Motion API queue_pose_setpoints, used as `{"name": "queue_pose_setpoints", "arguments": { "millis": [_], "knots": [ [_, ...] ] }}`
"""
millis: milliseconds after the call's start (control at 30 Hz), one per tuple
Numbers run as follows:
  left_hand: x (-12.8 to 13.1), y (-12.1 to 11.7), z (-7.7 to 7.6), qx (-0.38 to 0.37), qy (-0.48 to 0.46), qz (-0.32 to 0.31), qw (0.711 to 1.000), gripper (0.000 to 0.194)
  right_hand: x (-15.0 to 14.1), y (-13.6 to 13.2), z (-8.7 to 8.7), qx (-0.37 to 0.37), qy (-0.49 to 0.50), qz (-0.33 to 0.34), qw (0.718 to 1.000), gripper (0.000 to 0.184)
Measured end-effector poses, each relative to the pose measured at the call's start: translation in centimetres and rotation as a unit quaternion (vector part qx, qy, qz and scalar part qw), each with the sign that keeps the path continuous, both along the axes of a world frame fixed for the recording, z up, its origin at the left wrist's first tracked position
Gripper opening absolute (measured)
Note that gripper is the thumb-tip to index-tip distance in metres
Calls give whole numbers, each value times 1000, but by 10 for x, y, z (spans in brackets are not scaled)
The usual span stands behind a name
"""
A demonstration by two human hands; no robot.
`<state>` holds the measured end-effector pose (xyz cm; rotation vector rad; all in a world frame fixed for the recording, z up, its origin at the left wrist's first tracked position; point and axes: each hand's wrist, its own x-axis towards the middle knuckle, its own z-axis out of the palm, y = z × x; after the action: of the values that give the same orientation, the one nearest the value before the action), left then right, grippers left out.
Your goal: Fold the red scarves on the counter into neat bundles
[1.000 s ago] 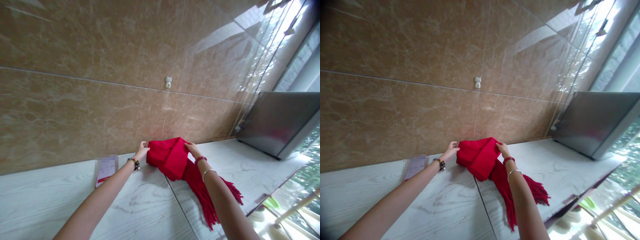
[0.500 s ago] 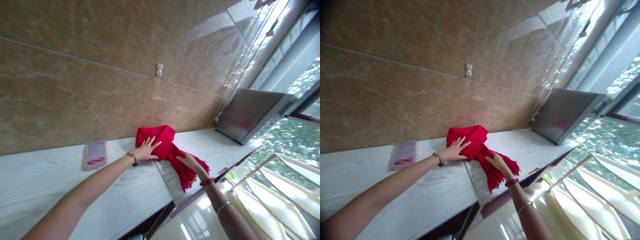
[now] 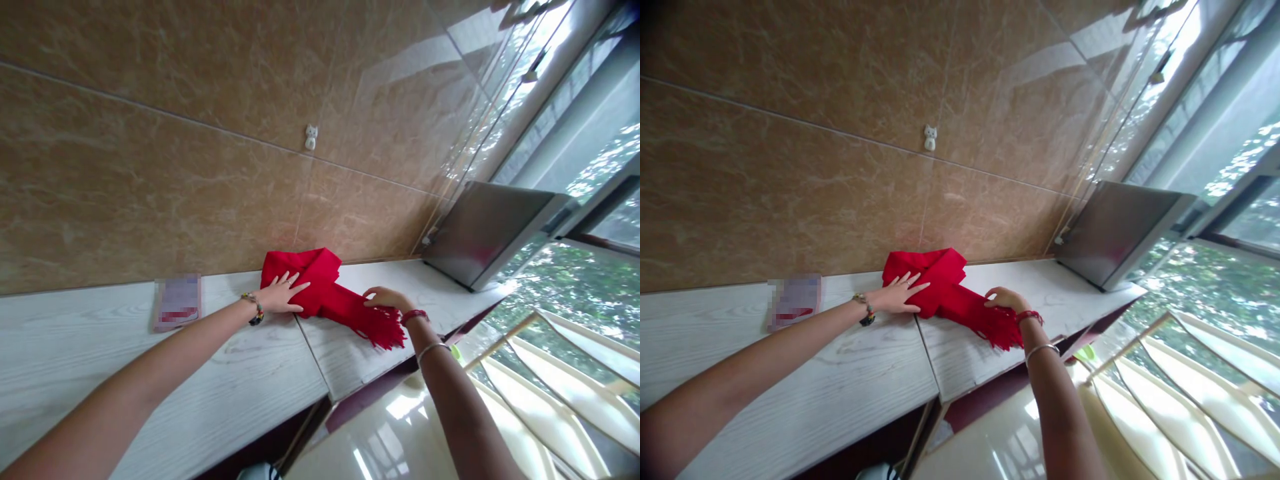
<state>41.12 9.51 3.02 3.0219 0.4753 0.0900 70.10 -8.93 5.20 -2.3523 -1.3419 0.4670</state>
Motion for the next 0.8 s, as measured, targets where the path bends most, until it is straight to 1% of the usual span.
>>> {"name": "queue_pose_setpoints", "arguments": {
  "millis": [100,200,233,300,367,433,567,633,700,800],
  "knots": [
    [1,-4,3,26,-11,-5,1000,74,-8,4,-20,9,-56,-3,998,32],
    [3,-6,3,37,-14,-5,999,75,-26,-6,-42,58,-119,-8,991,45],
    [3,-5,2,37,-14,-4,999,75,-33,-12,-48,78,-150,3,986,50],
    [5,-3,-1,35,-13,-2,999,74,-44,-25,-59,99,-218,48,970,59],
    [6,-1,-4,33,-14,2,999,73,-51,-36,-64,85,-270,99,954,59],
    [7,1,-5,28,-16,6,999,73,-53,-43,-62,55,-291,122,947,51],
    [8,1,-4,18,-19,9,1000,72,-49,-47,-45,20,-318,162,934,43],
    [9,2,-4,16,-20,12,1000,72,-46,-47,-37,23,-335,174,926,39],
    [10,2,-4,13,-19,17,1000,72,-44,-48,-34,38,-350,173,920,34],
    [11,4,-6,4,-16,26,1000,72,-40,-52,-38,67,-374,160,911,32]
  ]
}}
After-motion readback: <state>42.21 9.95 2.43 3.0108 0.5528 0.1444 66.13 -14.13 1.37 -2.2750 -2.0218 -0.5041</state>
